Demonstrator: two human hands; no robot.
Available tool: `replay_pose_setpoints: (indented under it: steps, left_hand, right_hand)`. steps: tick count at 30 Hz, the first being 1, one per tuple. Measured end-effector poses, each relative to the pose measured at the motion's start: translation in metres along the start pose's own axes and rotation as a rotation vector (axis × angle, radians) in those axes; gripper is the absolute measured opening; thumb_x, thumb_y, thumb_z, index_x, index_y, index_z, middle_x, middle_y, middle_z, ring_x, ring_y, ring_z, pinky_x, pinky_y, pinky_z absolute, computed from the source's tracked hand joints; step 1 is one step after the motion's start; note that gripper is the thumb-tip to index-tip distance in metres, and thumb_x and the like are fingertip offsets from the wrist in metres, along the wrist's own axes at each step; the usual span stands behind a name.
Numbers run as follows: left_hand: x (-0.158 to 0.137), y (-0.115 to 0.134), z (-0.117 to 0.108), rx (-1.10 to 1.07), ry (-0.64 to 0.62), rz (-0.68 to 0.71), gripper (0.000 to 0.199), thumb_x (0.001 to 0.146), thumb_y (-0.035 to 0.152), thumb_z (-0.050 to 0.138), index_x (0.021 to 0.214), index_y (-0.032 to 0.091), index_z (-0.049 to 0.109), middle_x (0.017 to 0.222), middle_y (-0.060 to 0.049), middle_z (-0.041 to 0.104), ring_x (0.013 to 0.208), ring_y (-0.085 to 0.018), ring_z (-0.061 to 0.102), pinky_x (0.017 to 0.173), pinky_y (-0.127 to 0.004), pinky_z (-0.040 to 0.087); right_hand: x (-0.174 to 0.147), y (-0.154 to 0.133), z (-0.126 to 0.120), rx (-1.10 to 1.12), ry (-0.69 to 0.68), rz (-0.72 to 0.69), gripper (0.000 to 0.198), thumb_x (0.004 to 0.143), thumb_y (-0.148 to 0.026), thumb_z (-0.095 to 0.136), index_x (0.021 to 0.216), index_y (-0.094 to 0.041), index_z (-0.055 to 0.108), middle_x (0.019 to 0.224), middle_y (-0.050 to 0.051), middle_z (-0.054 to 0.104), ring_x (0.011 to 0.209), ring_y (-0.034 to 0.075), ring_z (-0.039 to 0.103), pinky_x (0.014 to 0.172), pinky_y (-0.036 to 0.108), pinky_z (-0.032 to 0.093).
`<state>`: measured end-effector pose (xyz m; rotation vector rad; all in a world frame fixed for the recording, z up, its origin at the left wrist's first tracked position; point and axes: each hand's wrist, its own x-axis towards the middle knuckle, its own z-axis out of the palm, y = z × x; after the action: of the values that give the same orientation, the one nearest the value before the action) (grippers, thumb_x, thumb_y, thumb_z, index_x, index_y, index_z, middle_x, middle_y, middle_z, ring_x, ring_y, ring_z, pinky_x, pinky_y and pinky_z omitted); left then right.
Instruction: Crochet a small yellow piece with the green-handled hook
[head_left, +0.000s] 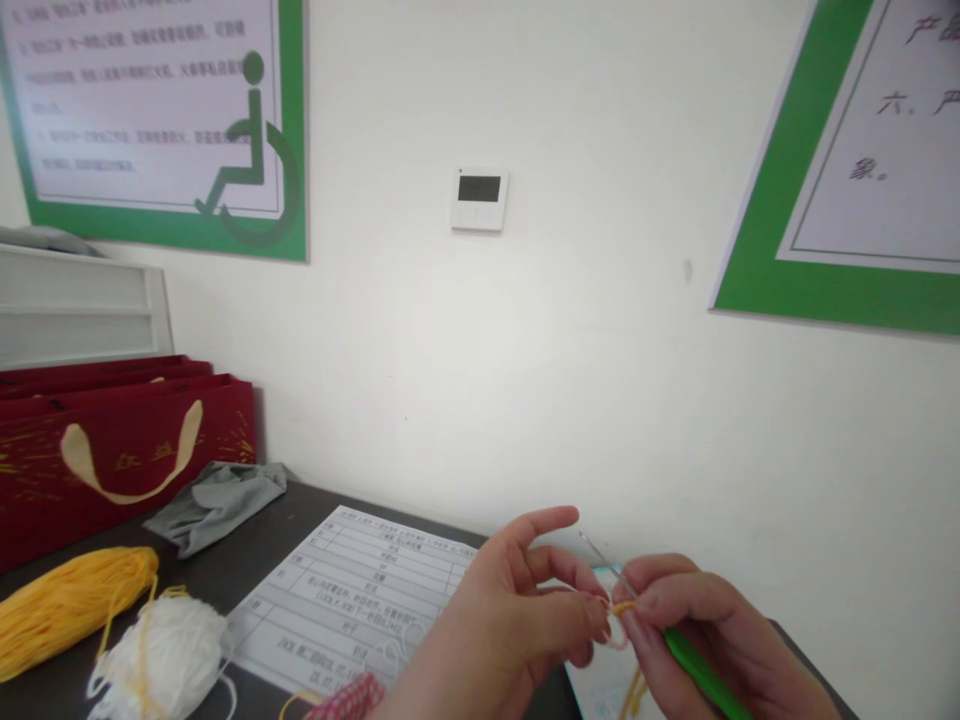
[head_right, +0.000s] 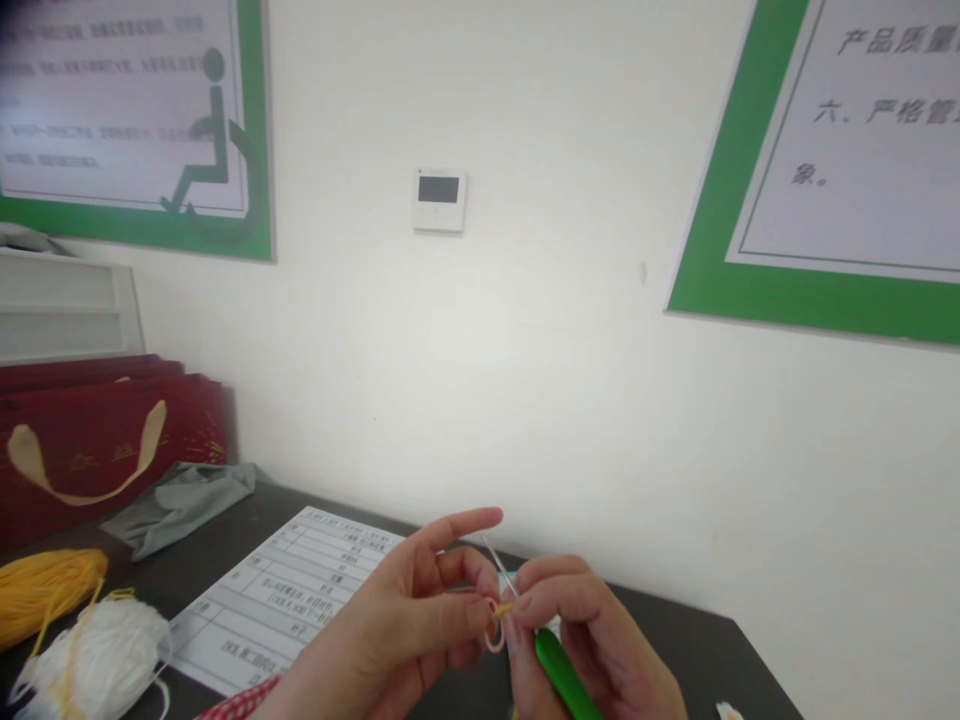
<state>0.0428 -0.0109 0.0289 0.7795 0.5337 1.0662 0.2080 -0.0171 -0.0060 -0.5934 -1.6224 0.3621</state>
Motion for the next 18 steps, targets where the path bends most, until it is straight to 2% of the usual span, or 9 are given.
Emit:
replay_pose_setpoints:
  steps: [4,8,11,15,18]
  left_hand:
    - [0.001,0.0,-0.002,-0.033,-0.031,-0.056,0.069,0.053,0.005,0.082,0.118,0.009,0.058,0.068,0.003,0.068,0.059,-0.01,0.057,0.059,-0.025,0.038]
    - [0.007,-0.003,-0.007,-0.115,-0.109,-0.152,0.058,0.054,0.001,0.078,0.109,0.011,0.064,0.072,-0.001,0.069,0.063,-0.01,0.058,0.063,-0.025,0.038]
    - [0.01,-0.005,-0.011,-0.142,-0.182,-0.234,0.057,0.053,-0.001,0.076,0.107,0.011,0.064,0.077,-0.004,0.07,0.063,-0.01,0.059,0.061,-0.023,0.035]
    - [0.01,-0.001,-0.011,-0.071,-0.171,-0.229,0.059,0.051,0.003,0.077,0.108,0.012,0.065,0.07,0.0,0.066,0.06,-0.009,0.057,0.061,-0.023,0.038]
    - [0.013,0.005,-0.014,0.145,-0.172,-0.193,0.058,0.051,0.011,0.073,0.108,0.015,0.065,0.07,0.004,0.061,0.059,-0.007,0.053,0.061,-0.023,0.04]
  right_hand:
    - [-0.001,0.007,0.001,0.109,-0.021,0.088,0.02,0.092,-0.009,0.063,0.091,-0.029,0.066,0.088,-0.001,0.069,0.074,0.013,0.073,0.066,0.018,0.062]
    - [-0.002,0.011,0.0,0.141,-0.044,0.088,0.018,0.093,-0.011,0.063,0.092,-0.029,0.067,0.089,0.001,0.071,0.075,0.015,0.074,0.067,0.02,0.062]
    - [-0.005,0.012,0.004,0.134,0.041,0.118,0.014,0.09,-0.015,0.069,0.088,-0.029,0.07,0.09,0.003,0.072,0.082,0.018,0.075,0.066,0.019,0.06]
    - [-0.008,0.019,0.011,0.305,0.157,0.318,0.01,0.083,-0.022,0.079,0.078,-0.027,0.071,0.084,0.001,0.071,0.074,0.016,0.071,0.064,0.019,0.058]
    - [-0.006,0.023,0.013,0.43,0.209,0.448,0.016,0.079,-0.025,0.083,0.074,-0.025,0.068,0.077,-0.001,0.067,0.064,0.011,0.064,0.06,0.018,0.054]
